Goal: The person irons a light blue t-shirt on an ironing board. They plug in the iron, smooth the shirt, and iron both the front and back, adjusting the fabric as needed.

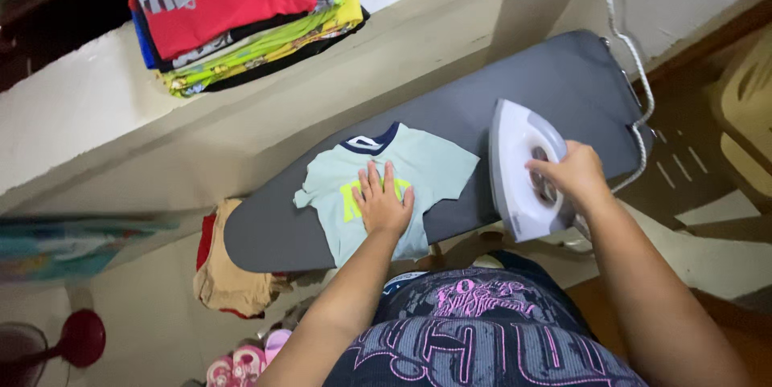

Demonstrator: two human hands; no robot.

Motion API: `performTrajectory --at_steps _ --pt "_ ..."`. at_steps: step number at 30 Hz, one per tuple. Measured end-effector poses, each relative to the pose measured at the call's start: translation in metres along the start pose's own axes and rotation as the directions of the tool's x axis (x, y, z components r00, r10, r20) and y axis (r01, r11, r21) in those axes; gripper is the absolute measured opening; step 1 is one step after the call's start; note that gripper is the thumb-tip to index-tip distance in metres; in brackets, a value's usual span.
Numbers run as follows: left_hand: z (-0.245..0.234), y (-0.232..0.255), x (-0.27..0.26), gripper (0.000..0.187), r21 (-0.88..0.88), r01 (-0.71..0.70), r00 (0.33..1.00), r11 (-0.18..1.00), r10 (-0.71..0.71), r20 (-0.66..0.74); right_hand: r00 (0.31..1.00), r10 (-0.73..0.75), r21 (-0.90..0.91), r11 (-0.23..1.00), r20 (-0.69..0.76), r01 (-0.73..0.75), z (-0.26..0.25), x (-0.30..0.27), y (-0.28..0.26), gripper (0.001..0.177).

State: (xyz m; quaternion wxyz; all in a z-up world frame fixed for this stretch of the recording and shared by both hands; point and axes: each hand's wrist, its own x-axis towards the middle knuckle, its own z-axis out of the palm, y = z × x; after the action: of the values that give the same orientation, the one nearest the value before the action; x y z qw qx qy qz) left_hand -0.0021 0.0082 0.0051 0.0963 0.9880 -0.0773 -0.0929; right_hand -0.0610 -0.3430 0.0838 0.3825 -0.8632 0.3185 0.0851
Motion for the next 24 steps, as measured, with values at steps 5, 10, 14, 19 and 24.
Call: performTrajectory --at_steps 5,10,14,19,24 --pt "0.003 -0.002 -0.001 0.08 0.014 -0.016 1.0 1.0 0.016 -0.005 0.999 -0.008 0.317 0.948 -0.031 0.017 0.001 -0.013 -0.021 0.039" --pt "0.007 -0.003 0.001 0.08 0.026 -0.014 1.0 1.0 0.014 -0.002 0.993 -0.087 0.237 0.966 -0.076 0.103 0.0 -0.021 -0.036 0.038" --pt "0.007 -0.004 0.0 0.08 0.011 -0.012 1.0 1.0 0.012 -0.014 1.0 0.012 -0.008 1.0 0.006 -0.012 0.006 -0.028 -0.041 0.043" --pt "0.002 0.0 0.001 0.079 0.006 0.007 1.0 1.0 -0.007 0.01 0.995 -0.088 -0.435 0.898 -0.04 0.061 0.038 -0.041 -0.029 0.044" --pt "-0.002 0.002 0.002 0.079 0.019 0.012 0.999 1.0 -0.012 0.037 0.992 -0.098 -0.477 0.878 -0.075 0.051 0.045 0.027 -0.032 0.039"
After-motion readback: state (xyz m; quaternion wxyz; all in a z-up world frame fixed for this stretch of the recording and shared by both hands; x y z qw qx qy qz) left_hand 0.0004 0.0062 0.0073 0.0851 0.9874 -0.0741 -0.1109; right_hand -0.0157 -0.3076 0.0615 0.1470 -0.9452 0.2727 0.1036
